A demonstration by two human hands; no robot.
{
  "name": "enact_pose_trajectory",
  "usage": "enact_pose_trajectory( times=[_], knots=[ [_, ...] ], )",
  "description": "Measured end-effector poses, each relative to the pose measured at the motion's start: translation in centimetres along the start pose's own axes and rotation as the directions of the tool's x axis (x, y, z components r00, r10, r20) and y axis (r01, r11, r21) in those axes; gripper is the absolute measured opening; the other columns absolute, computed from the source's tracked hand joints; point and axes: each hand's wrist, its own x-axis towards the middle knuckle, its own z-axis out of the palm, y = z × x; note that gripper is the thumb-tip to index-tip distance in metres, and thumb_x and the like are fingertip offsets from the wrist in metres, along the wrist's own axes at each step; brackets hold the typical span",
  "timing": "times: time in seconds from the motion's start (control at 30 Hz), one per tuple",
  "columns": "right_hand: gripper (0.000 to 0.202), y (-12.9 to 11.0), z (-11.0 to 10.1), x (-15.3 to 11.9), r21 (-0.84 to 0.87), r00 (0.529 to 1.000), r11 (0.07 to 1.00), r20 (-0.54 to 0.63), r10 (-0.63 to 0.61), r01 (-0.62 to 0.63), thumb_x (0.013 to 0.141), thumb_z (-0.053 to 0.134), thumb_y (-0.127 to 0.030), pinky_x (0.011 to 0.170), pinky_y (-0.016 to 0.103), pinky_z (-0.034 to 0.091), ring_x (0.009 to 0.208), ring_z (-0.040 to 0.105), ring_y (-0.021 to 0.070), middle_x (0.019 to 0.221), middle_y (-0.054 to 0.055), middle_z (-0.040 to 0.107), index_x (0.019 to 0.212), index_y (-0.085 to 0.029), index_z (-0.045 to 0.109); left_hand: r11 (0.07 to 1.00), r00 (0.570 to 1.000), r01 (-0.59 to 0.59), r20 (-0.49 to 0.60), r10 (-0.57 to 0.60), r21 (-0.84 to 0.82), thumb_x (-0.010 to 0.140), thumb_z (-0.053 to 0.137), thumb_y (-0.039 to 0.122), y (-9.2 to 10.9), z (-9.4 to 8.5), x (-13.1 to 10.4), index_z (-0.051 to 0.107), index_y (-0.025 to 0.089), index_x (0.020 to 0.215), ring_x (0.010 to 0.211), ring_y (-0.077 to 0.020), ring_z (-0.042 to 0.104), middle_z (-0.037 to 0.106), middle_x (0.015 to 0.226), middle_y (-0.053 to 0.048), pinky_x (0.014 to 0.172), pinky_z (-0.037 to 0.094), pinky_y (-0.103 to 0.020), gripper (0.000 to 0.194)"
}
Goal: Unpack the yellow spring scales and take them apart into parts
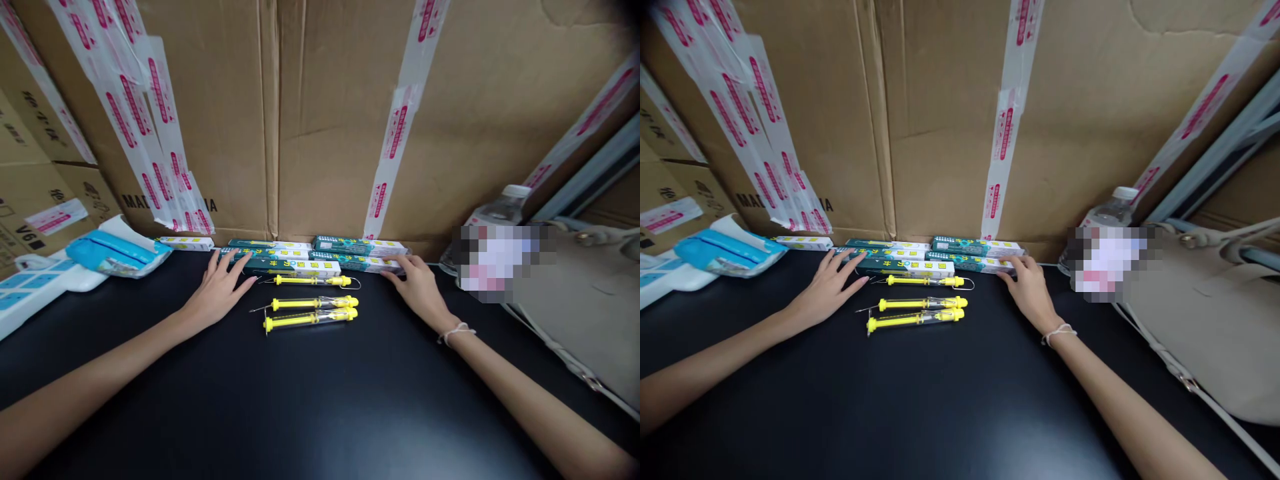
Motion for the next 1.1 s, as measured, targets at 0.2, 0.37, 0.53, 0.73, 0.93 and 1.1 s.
enact_pose_trajectory(
  times=[0.2, 0.37, 0.53, 0.73, 0.93, 1.1],
  knots=[
    [0.036, -0.1, -0.2, -0.2, -0.089, 1.0, 0.996, -0.026, -0.014, 0.012, 0.098, 0.05, -0.039, 0.09, 0.055, 0.051, 0.103, 0.057, 0.0344, 0.113, 0.016, 0.052, 0.124, -0.023, 0.069, 0.998, 0.998, 0.017, -0.063, -0.013, 0.061, 0.093, 0.043, 0.07, -1.1, -0.6, 0.7, 0.043, 0.027, 0.15, 0.13, -0.0496, 0.039, 0.045, 0.151, -0.018, 0.097, 0.037, -0.076, 0.072],
    [0.038, -0.8, -0.6, -0.1, -0.129, 0.999, 0.99, 0.003, -0.052, 0.052, 0.097, 0.05, -0.034, 0.086, 0.056, 0.051, 0.1, 0.055, 0.0344, 0.112, 0.015, 0.053, 0.13, -0.027, 0.066, 0.999, 0.995, -0.001, -0.101, 0.005, 0.043, 0.089, 0.049, 0.072, -2.1, -1.0, 1.0, 0.058, 0.025, 0.138, 0.126, -0.0498, 0.039, 0.057, 0.132, -0.02, 0.099, 0.033, -0.075, 0.068],
    [0.037, -1.1, -0.5, -0.2, -0.121, 0.997, 0.99, 0.022, -0.075, 0.077, 0.097, 0.049, -0.031, 0.087, 0.054, 0.051, 0.102, 0.055, 0.0338, 0.112, 0.015, 0.053, 0.13, -0.028, 0.066, 0.997, 0.995, -0.011, -0.101, 0.004, -0.07, 0.079, 0.065, 0.072, -3.6, -0.8, 1.6, 0.065, 0.028, 0.127, 0.122, -0.0425, 0.046, 0.06, 0.122, -0.015, 0.103, 0.037, -0.066, 0.065],
    [0.036, -1.6, -0.9, 0.0, -0.07, 0.995, 0.993, -0.014, -0.097, 0.096, 0.099, 0.048, -0.032, 0.089, 0.062, 0.049, 0.104, 0.055, 0.0363, 0.113, 0.017, 0.055, 0.128, -0.023, 0.067, 0.964, 1.0, -0.017, -0.004, 0.016, -0.267, 0.086, 0.056, 0.067, -5.1, -1.3, 2.3, 0.069, 0.029, 0.111, 0.104, -0.0282, 0.067, 0.071, 0.118, -0.005, 0.092, 0.052, -0.042, 0.046],
    [0.029, -6.2, -2.6, 0.0, 0.115, 0.943, 0.941, 0.062, -0.326, 0.318, 0.101, 0.048, -0.028, 0.099, 0.053, 0.05, 0.113, 0.06, 0.0302, 0.118, 0.013, 0.064, 0.12, -0.027, 0.07, 0.949, 0.994, 0.018, -0.095, -0.05, -0.315, 0.089, 0.054, 0.059, -4.5, -1.7, 2.1, 0.066, 0.026, 0.11, 0.105, -0.0289, 0.067, 0.071, 0.116, -0.007, 0.09, 0.052, -0.042, 0.042],
    [0.034, -11.5, -2.3, -0.1, 0.279, 0.846, 0.851, 0.181, -0.502, 0.445, 0.103, 0.046, -0.029, 0.107, 0.052, 0.047, 0.127, 0.056, 0.0271, 0.131, 0.008, 0.066, 0.133, -0.029, 0.062, 0.945, 0.968, 0.02, -0.232, -0.101, -0.326, 0.091, 0.054, 0.049, -4.0, -2.2, 2.0, 0.064, 0.024, 0.11, 0.113, -0.0288, 0.061, 0.067, 0.116, -0.008, 0.103, 0.046, -0.045, 0.033]
  ],
)
